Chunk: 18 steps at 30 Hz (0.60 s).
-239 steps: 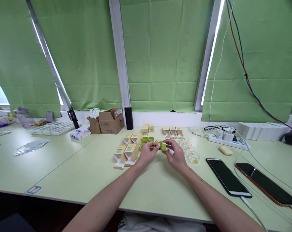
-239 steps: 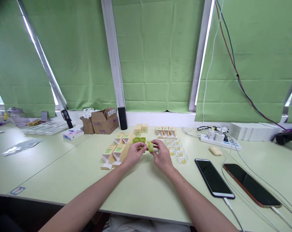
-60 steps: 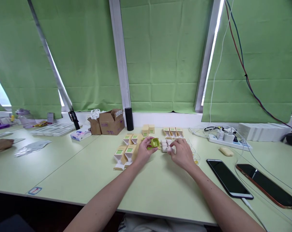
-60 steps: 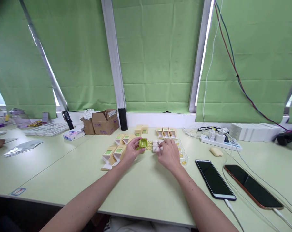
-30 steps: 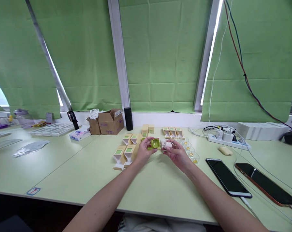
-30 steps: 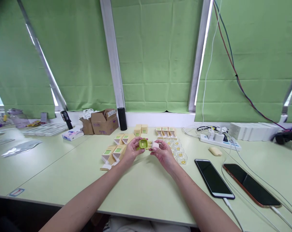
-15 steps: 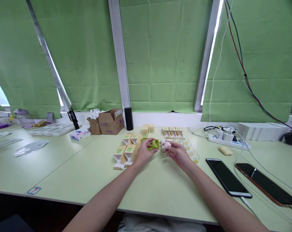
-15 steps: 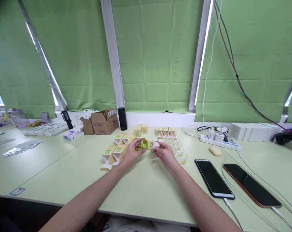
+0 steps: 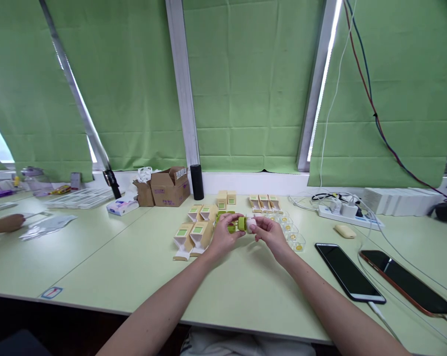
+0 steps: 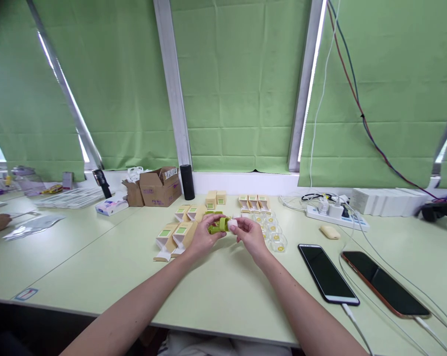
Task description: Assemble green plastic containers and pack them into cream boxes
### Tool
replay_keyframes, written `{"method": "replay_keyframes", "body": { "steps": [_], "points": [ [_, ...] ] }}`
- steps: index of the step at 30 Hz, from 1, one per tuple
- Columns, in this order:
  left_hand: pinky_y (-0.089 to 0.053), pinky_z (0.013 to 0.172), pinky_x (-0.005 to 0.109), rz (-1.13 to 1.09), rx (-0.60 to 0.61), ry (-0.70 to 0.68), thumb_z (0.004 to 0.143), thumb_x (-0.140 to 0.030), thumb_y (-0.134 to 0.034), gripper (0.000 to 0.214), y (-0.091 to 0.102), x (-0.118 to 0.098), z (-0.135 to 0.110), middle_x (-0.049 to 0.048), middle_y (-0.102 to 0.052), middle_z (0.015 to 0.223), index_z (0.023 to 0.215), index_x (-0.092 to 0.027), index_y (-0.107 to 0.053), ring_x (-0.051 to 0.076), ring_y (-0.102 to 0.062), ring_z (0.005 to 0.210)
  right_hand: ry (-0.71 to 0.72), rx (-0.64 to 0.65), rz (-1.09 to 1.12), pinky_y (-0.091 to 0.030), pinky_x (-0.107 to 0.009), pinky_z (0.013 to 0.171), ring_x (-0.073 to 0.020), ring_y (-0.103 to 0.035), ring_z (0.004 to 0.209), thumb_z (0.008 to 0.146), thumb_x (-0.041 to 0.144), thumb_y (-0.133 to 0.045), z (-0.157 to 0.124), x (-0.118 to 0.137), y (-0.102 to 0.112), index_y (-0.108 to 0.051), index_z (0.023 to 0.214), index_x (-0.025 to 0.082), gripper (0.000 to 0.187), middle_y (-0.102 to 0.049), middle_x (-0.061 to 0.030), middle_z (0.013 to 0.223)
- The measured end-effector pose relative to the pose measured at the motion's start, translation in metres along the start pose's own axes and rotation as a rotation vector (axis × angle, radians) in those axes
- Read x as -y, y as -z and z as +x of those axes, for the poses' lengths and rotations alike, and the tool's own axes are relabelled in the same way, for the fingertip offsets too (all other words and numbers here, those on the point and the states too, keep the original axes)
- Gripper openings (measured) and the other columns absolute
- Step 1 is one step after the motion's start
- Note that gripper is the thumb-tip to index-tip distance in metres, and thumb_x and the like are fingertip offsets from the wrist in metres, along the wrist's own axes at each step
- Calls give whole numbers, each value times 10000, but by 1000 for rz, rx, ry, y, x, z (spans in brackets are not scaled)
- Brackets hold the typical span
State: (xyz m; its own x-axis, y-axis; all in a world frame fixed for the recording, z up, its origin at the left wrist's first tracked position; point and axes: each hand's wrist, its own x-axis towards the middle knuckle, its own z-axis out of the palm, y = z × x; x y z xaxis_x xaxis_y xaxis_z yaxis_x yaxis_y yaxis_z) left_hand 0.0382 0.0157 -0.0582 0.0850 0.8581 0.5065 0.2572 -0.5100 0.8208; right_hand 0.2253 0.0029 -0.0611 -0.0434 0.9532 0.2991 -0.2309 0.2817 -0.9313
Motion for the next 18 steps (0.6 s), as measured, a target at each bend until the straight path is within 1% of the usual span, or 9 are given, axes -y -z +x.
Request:
{"method": "replay_keyframes", "body": {
  "steps": [7, 13, 18],
  "points": [
    [-514, 1034, 436, -5, 27, 12, 643, -150, -879, 481, 0, -8, -3, 92, -595, 1204, 1103, -256, -783, 292, -612, 1173, 12, 28, -79, -507, -281, 557, -169, -613, 663, 659, 558, -904, 0, -2, 3, -814, 883, 178, 450, -732, -48, 738],
    [-478, 1094, 442, 4, 27, -1, 637, -104, -870, 504, -1, -6, -3, 83, -570, 1212, 1106, -271, -789, 293, -587, 1228, 14, 22, -79, -500, -284, 536, -139, -565, 565, 644, 575, -903, 1, -3, 2, -821, 852, 172, 461, -686, -24, 650],
    [-457, 1117, 453, 31, 37, -9, 628, -139, -904, 514, 0, -2, -3, 74, -545, 1223, 1109, -279, -788, 292, -589, 1225, 9, 10, -58, -493, -291, 536, -141, -556, 545, 621, 595, -910, 0, -4, 0, -804, 842, 178, 483, -668, -15, 618]
  ]
}}
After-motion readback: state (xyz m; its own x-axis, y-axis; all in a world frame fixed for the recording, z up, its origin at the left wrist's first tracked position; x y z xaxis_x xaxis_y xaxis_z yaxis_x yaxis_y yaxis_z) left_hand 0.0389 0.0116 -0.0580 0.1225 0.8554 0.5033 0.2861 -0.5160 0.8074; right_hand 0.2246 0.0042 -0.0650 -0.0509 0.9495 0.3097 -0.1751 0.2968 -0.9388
